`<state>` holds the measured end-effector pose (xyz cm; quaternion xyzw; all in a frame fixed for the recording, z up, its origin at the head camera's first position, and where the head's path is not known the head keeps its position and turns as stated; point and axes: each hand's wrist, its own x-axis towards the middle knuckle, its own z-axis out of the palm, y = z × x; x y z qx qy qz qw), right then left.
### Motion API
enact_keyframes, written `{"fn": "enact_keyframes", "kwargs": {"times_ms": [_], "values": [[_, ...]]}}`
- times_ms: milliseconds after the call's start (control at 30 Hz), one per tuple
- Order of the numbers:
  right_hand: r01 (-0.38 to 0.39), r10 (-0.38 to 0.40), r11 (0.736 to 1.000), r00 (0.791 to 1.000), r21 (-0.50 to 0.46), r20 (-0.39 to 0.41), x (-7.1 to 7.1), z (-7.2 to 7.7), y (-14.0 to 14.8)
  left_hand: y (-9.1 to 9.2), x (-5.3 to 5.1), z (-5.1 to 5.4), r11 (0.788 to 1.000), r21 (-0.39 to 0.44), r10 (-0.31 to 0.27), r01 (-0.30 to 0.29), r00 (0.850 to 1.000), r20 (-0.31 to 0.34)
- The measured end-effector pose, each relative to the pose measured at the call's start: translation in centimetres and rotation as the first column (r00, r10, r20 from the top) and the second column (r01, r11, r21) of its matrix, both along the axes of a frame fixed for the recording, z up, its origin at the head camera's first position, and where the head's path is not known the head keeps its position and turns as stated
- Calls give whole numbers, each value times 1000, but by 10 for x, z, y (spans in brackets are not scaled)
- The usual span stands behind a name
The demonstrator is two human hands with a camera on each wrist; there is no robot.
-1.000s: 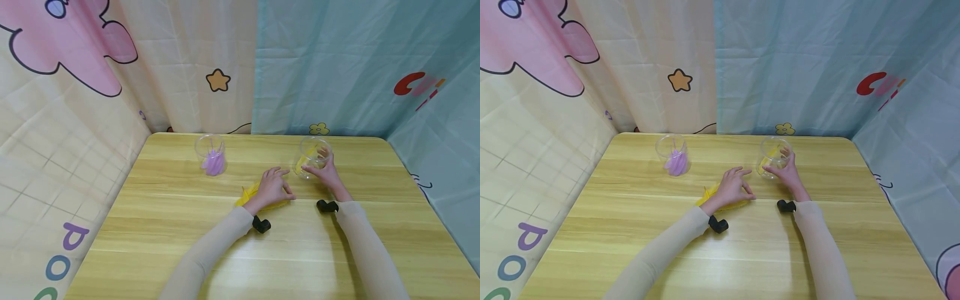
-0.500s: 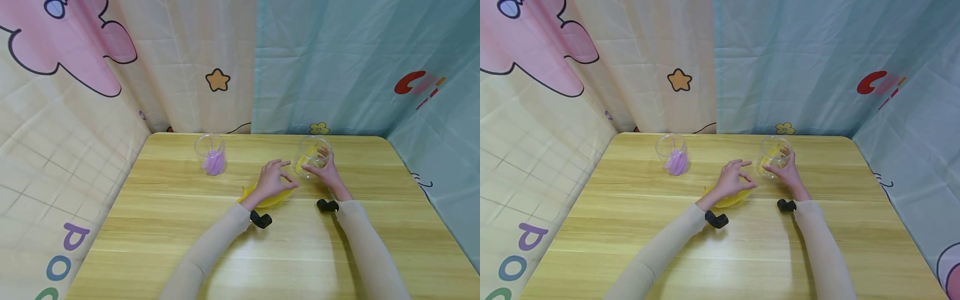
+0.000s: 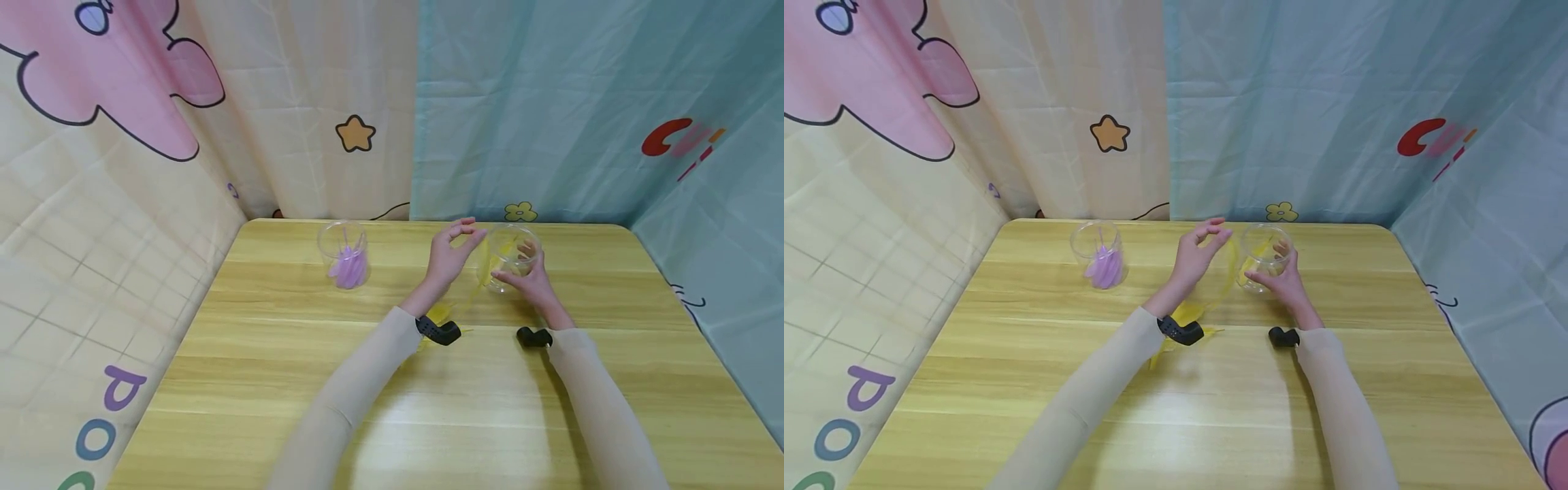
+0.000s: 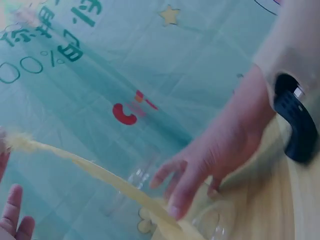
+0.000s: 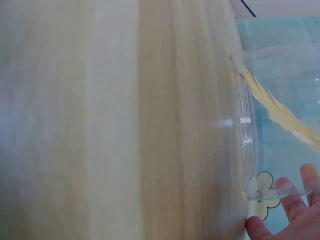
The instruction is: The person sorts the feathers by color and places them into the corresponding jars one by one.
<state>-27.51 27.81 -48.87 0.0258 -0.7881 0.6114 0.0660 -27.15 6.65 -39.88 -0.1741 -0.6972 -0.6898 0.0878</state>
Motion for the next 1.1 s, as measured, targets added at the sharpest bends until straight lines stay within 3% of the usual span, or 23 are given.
{"fn": "enact_keyframes", "kwargs": {"times_ms": [200,400,567,733,900,1100], "values": [[0,0,1000,1000,6,12,0,0,1,17,-17,7,965,257,34,-57,995,94],[5,-5,1000,1000,1,10,1,0,0,36,-25,7,912,399,57,-99,992,115],[11,-10,1000,1000,-10,11,0,0,0,50,-30,-6,928,338,123,-155,986,112],[0,0,1000,1000,2,4,1,-3,-1,50,-27,-24,969,222,84,-110,989,122],[5,-5,1000,1000,16,5,1,-3,-2,36,-27,-37,993,98,57,-68,992,110],[9,-9,1000,1000,22,3,1,-2,-1,7,-26,-48,996,-56,72,-68,996,58]]}}
